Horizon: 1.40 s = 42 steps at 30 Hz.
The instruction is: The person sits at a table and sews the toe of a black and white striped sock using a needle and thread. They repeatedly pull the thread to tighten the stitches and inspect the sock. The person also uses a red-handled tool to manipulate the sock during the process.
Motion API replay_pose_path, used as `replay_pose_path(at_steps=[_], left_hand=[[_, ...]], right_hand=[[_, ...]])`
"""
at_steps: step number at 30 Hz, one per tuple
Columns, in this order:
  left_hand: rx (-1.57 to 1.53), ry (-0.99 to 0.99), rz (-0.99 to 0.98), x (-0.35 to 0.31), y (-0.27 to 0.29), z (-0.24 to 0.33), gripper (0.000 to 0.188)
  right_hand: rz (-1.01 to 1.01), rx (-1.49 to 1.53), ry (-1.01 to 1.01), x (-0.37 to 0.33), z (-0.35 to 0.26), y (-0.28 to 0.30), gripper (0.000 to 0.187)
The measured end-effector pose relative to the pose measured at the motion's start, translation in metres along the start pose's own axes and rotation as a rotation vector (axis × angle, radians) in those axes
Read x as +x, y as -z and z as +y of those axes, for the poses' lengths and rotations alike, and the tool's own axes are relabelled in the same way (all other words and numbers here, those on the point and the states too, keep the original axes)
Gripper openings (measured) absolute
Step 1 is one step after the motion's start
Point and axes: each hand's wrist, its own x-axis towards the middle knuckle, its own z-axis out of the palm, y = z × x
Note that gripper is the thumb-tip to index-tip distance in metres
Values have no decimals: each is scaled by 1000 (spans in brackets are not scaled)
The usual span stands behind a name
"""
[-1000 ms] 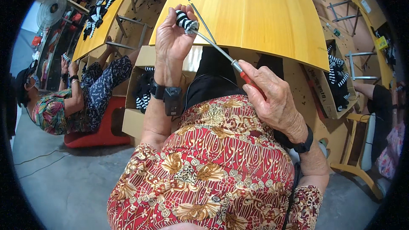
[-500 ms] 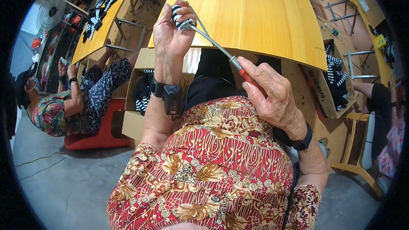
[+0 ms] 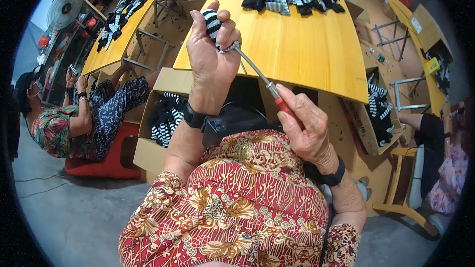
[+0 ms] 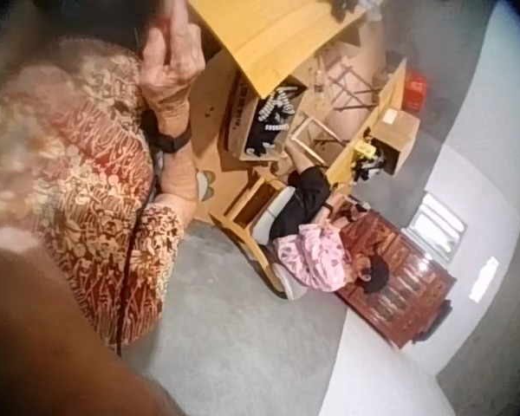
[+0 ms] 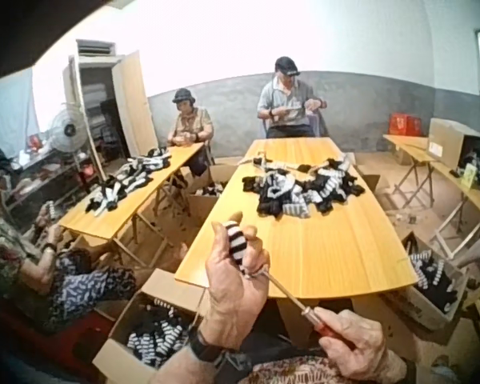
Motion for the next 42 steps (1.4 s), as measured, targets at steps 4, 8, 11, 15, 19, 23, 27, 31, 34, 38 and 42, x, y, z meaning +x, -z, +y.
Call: replay_pose_path(at_steps=[4, 8, 11, 15, 19, 23, 27, 31, 34, 38, 42], left_hand=[[25, -25, -98, -2, -22, -3, 41], [111, -20, -115, -8, -41, -7, 43], [204, -20, -117, -16, -48, -13, 45], [235, 5, -142, -17, -53, -16, 50], [271, 116, -136, -25, -54, -27, 53], [286, 143, -156, -28, -48, -35, 54], [340, 64, -143, -25, -50, -28, 53], [341, 99, -56, -27, -32, -18, 55], [118, 0, 31, -15, -28, 8, 48], [0, 9, -49, 2, -11, 14, 40], [-214, -12, -48, 17, -14, 20, 37]], right_hand=[[45, 12, 48, 0, -5, 2, 41], [89, 11, 52, -3, -9, 3, 41], [113, 26, 40, 0, -16, 1, 42], [144, 31, 41, 3, -20, -1, 43], [160, -10, -2, 7, -27, 0, 42], [202, -40, 30, 18, -23, -7, 40], [203, -96, 121, 31, -19, -14, 42], [142, -322, 253, 24, -7, -9, 49], [70, -438, 294, 17, 1, -1, 52], [51, -329, 227, 14, -2, -4, 50], [81, -256, 228, 4, -4, -5, 47]])
